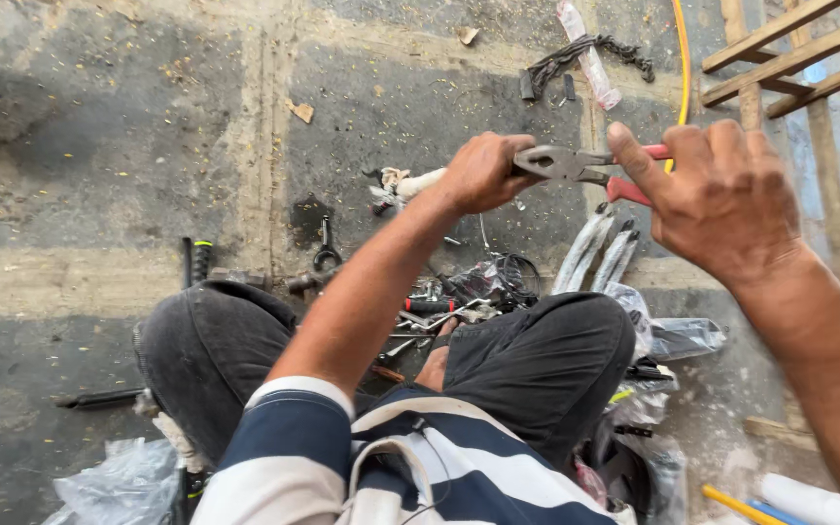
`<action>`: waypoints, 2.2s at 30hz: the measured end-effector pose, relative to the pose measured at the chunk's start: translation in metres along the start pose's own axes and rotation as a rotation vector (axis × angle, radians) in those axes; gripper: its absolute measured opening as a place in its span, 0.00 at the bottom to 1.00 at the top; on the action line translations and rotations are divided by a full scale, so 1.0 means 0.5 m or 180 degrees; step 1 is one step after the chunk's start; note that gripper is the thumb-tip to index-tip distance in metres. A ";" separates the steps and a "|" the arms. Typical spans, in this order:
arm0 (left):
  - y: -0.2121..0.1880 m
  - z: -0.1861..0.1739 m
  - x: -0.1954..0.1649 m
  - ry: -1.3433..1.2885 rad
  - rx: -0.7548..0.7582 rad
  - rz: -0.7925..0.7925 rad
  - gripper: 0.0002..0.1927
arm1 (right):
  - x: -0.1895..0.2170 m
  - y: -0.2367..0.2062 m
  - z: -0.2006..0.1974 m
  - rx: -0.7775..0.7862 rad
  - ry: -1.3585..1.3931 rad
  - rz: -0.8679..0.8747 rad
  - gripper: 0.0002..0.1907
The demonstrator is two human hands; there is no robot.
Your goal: The person sits on the floor assembling a bicycle handlebar. They push and twist a rubber grip onto the handlebar end, use pliers on the handlebar and brake cable, and thread and position the brake cable along the handlebar assembly.
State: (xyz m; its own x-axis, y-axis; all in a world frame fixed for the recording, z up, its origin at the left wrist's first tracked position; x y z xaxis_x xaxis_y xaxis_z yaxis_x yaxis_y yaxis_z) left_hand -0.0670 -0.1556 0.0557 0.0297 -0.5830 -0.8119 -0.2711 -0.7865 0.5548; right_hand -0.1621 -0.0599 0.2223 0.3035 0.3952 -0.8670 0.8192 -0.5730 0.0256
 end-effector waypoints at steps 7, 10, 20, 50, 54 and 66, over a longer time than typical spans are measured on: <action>-0.009 -0.051 0.031 0.0424 -0.0532 -0.0602 0.24 | 0.021 -0.069 0.068 -0.0501 0.4528 0.2209 0.24; -0.010 -0.076 0.030 0.0485 -0.0742 -0.0564 0.26 | 0.122 -0.086 0.124 -0.0273 0.5344 0.2591 0.19; -0.010 -0.065 0.019 0.0418 -0.0719 -0.0429 0.25 | 0.074 0.034 -0.144 -0.1247 0.1623 0.0149 0.31; 0.039 0.035 -0.015 0.0063 0.0607 -0.0437 0.26 | -0.089 0.090 -0.062 0.0483 0.2465 0.0561 0.10; 0.028 0.016 -0.018 -0.0049 0.0467 -0.0183 0.26 | -0.056 0.106 -0.040 0.1210 0.2260 0.0550 0.12; 0.022 0.025 -0.014 0.0024 0.0551 -0.0304 0.25 | -0.075 0.120 -0.121 -0.0262 0.3831 0.0590 0.12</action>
State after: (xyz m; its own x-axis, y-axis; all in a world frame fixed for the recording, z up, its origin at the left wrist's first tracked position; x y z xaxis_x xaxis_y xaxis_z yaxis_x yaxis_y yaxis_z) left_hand -0.0822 -0.1576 0.0650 0.0704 -0.5093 -0.8577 -0.4281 -0.7920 0.4352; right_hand -0.0948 -0.0657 0.2866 0.6401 0.7499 0.1669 0.7307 -0.6614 0.1692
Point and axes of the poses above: each hand's wrist, its own y-axis towards the middle knuckle, its own z-axis out of the palm, x = y × z, the point moved 10 cm from there along y, towards the middle knuckle, and after that the axes turned 7 degrees about -y, right-handed, at the moved point
